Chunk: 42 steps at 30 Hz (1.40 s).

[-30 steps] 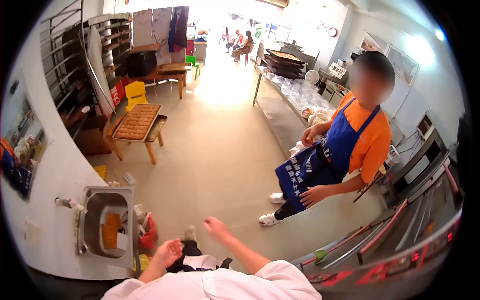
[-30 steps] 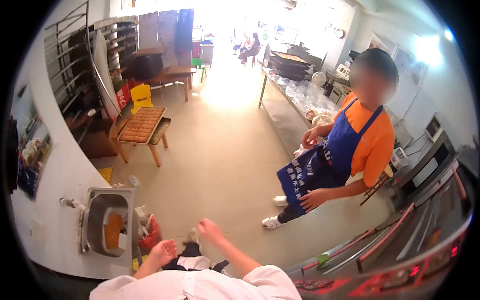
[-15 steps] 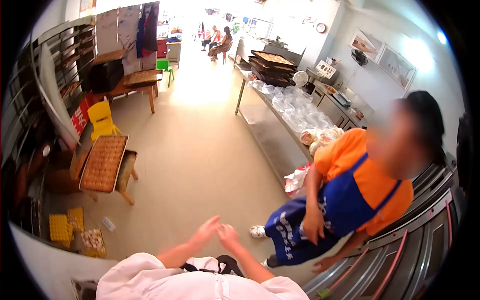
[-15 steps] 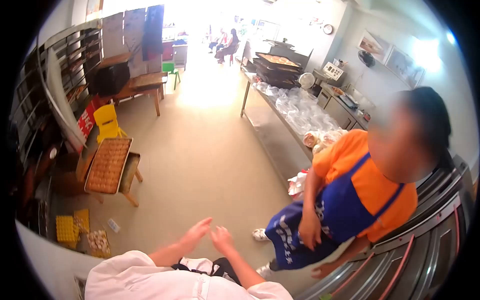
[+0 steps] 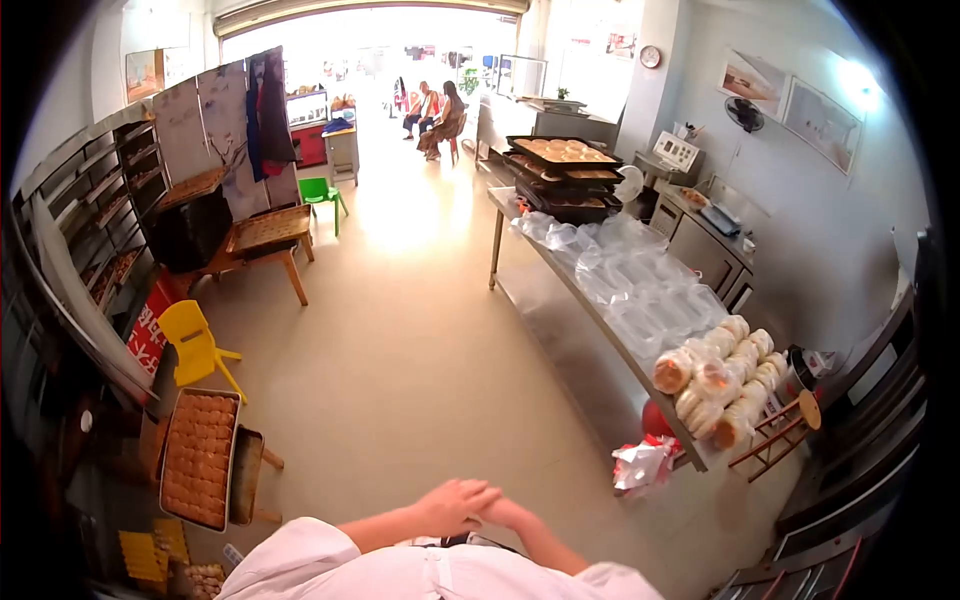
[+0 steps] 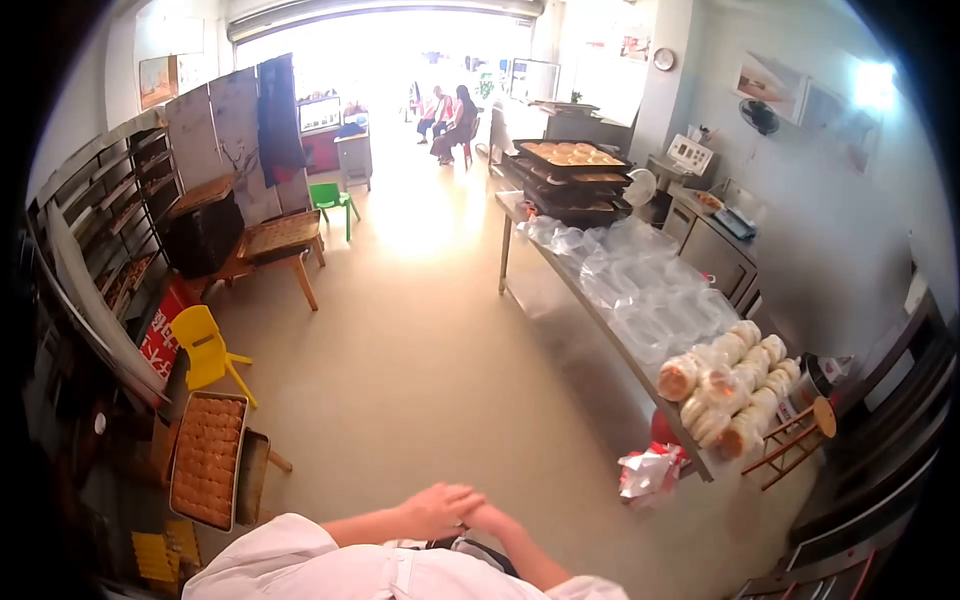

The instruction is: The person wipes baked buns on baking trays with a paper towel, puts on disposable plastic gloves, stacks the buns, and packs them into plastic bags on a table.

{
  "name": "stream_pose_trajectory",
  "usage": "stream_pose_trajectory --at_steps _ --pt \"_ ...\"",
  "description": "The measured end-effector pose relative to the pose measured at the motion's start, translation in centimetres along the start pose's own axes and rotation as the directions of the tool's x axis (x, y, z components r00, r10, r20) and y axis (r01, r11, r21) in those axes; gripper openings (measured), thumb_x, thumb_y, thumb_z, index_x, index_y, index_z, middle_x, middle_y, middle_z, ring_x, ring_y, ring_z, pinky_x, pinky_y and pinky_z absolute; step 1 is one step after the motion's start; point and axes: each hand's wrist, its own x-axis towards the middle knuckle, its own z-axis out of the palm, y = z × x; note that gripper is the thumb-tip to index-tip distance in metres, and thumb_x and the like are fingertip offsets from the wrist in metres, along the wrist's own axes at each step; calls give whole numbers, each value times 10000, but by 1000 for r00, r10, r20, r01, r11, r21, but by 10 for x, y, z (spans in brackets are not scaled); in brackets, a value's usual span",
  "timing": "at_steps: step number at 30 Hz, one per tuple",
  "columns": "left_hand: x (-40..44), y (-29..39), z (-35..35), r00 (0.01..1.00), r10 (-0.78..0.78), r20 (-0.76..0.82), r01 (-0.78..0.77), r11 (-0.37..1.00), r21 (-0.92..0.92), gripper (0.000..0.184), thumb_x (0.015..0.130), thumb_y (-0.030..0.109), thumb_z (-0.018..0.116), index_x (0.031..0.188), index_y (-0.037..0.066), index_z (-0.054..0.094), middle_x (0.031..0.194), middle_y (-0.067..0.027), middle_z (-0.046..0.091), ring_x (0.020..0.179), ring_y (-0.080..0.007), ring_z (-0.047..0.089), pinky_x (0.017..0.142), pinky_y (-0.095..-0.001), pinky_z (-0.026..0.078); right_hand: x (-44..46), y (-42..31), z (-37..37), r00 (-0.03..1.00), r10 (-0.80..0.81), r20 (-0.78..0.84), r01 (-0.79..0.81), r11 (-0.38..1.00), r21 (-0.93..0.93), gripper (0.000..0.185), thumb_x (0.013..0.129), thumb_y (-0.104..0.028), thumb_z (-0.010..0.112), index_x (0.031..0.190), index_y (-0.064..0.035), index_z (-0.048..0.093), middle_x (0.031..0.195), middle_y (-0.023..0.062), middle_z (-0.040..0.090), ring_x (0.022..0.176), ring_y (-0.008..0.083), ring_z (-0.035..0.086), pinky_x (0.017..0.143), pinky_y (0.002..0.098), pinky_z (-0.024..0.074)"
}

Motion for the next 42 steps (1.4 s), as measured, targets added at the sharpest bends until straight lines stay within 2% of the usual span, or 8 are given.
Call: stream_pose_trajectory --at_steps 1,4,6,11,16,26,34,42 --pt "11 -22 -29 993 -23 -116 23 1000 4 650 854 279 686 1409 61 430 1386 -195 485 1280 -365 465 1049 -452 406 27 -36 -45 1000 17 -11 -15 986 167 407 965 -239 552 1332 -65 541 1321 143 577 1196 244 552 995 358 453" --pt "36 -83 -89 935 -152 -320 128 987 -94 642 823 221 722 1383 50 458 1357 -174 517 1231 -377 503 1027 -445 423 106 -65 -127 986 167 5 -167 986 11 384 963 -254 576 1278 -34 579 1197 158 652 1063 257 638 898 375 510" --pt "50 -136 -98 858 -209 -469 187 978 -94 608 810 211 738 1342 41 500 1337 -171 544 1217 -378 519 1018 -446 440 147 -81 -181 997 43 56 -37 993 -111 414 954 -268 605 1290 -26 575 1186 153 664 1056 244 650 896 376 517" --pt "94 -295 -117 771 -480 -420 407 877 -254 609 809 238 734 1341 38 517 1338 -191 549 1241 -368 515 1045 -437 432 246 -43 -297 993 88 -77 -90 996 -15 449 950 -275 621 1312 -17 561 1203 148 659 1076 238 645 909 375 518" --pt "229 -435 -249 885 -301 -356 320 948 -7 612 821 253 722 1359 61 501 1351 -166 533 1276 -341 484 1075 -433 404 317 18 -421 926 315 -208 -289 946 146 450 943 -253 637 1305 4 561 1178 140 667 1061 214 641 910 354 517" --pt "565 -582 -433 957 213 -197 -204 977 65 588 880 260 671 1403 89 464 1373 -146 523 1303 -320 468 1106 -440 377 426 55 -652 730 403 -552 -254 910 328 410 922 -155 663 1291 0 574 1156 114 672 1030 168 649 907 303 517" --pt "743 -685 -547 979 186 -85 -179 980 92 550 870 217 647 1382 96 490 1314 -151 563 1266 -316 494 1096 -429 382 478 123 -891 568 272 -777 -167 962 215 413 880 -153 691 1245 16 597 1090 121 686 951 183 658 853 319 522" --pt "911 -827 -677 922 105 -372 -65 991 120 325 849 90 558 1147 119 686 1175 -103 630 1112 -297 570 1037 -402 420 585 83 -1073 539 44 -841 -131 991 -33 334 877 -102 677 1190 5 624 1074 116 687 949 190 647 829 316 512"
